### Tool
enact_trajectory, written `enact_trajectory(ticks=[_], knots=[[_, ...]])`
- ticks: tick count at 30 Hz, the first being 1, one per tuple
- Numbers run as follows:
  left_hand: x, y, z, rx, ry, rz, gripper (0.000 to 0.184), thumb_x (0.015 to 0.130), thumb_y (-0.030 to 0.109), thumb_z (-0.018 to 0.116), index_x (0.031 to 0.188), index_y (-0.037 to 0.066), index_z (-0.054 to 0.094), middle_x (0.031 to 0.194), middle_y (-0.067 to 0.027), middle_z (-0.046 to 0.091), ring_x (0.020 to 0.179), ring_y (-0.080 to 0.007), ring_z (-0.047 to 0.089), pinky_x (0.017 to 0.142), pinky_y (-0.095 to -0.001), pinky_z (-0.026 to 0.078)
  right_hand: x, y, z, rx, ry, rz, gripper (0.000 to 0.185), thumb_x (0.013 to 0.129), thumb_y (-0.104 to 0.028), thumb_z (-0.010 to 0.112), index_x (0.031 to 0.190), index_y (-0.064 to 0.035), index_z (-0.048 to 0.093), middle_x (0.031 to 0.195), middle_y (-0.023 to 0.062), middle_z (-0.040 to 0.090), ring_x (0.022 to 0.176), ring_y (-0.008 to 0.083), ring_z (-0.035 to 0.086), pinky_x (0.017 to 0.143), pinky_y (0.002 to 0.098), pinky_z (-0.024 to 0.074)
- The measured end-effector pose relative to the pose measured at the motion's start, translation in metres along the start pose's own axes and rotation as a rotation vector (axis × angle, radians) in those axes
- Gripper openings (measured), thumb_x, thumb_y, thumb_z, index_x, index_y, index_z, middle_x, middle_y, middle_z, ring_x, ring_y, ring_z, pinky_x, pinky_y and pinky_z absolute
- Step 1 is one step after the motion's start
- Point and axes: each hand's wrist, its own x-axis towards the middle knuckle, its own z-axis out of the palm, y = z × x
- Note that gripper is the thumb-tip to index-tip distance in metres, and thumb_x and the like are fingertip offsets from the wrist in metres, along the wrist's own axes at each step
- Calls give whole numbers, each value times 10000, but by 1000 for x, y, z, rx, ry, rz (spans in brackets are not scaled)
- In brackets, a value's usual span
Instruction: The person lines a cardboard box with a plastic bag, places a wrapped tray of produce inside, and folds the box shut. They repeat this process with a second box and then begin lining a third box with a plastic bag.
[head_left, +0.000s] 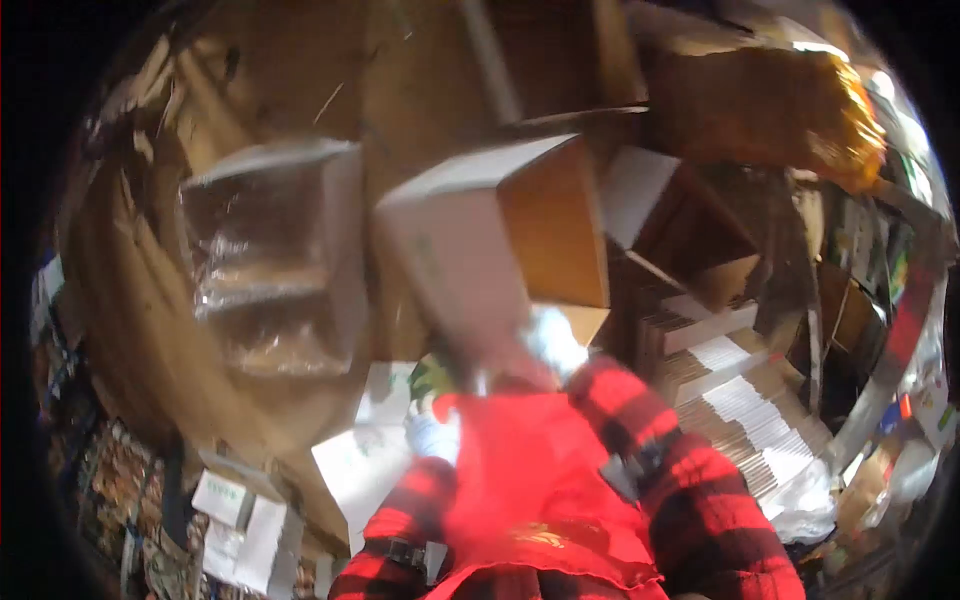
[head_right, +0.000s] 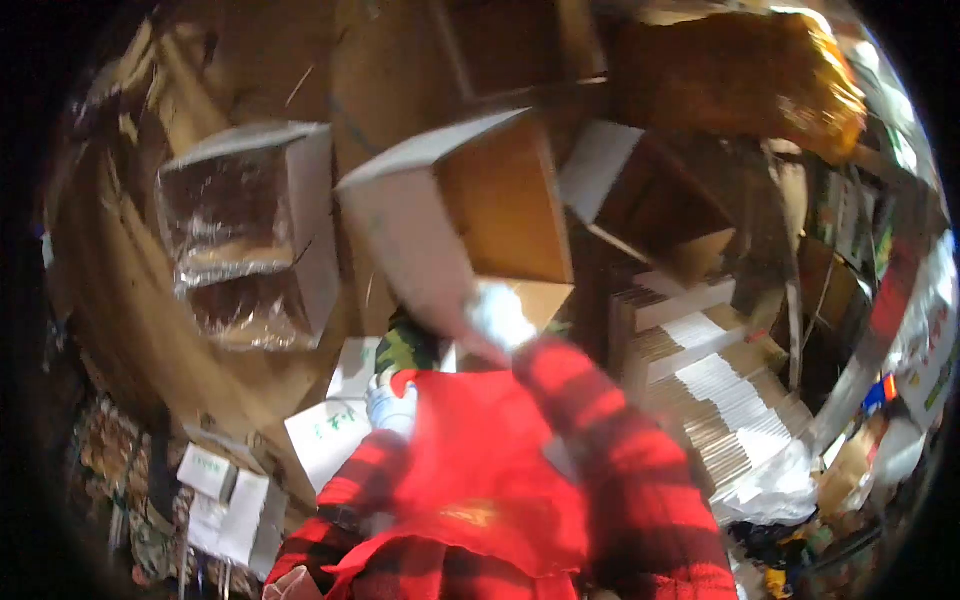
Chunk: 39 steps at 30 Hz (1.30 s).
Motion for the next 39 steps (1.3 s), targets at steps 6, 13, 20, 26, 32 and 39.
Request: enact_trajectory(ticks=[6,13,20,26,32,39], knots=[[-18,41,-36,145,-157,180,409,747,300,524,1094,84,535,1067,-195,542,974,-378,518,829,-439,428,-166,-102,-136,-391,-70,-247,297,704,-207,581,981,-100,588,874,142,618,783,297,604,653,396,479],[-5,20,-13,-19,-243,317,331,781,296,492,963,40,598,896,-181,623,831,-353,586,737,-416,466,-204,-75,-241,-518,241,-35,148,773,-161,469,696,-89,574,659,149,596,594,312,597,499,417,469],[-49,83,-48,-550,-291,341,310,787,174,542,1037,-8,568,931,-111,616,870,-195,572,786,-326,448,-81,27,-313,-254,414,458,290,754,-296,504,940,-99,607,932,159,617,879,328,584,749,421,458],[-55,177,-86,-194,-380,545,397,782,257,563,1067,-19,546,1003,-187,595,966,-295,556,868,-355,414,-104,-63,-323,48,491,260,230,742,-245,533,824,-64,648,786,161,634,757,337,608,679,412,482],[-82,318,-86,-45,-701,995,285,802,138,506,1046,2,563,1020,-159,578,1000,-253,529,874,-328,407,-223,-100,-274,82,569,-140,308,777,-176,447,1056,-97,551,1026,153,571,925,315,554,801,401,443],[-66,317,-11,599,-1272,1374,386,845,264,489,1163,45,504,1165,-182,513,1087,-270,486,933,-352,369,-403,-54,-275,155,986,508,252,761,-275,566,862,-54,632,825,135,623,788,290,600,720,353,466]])
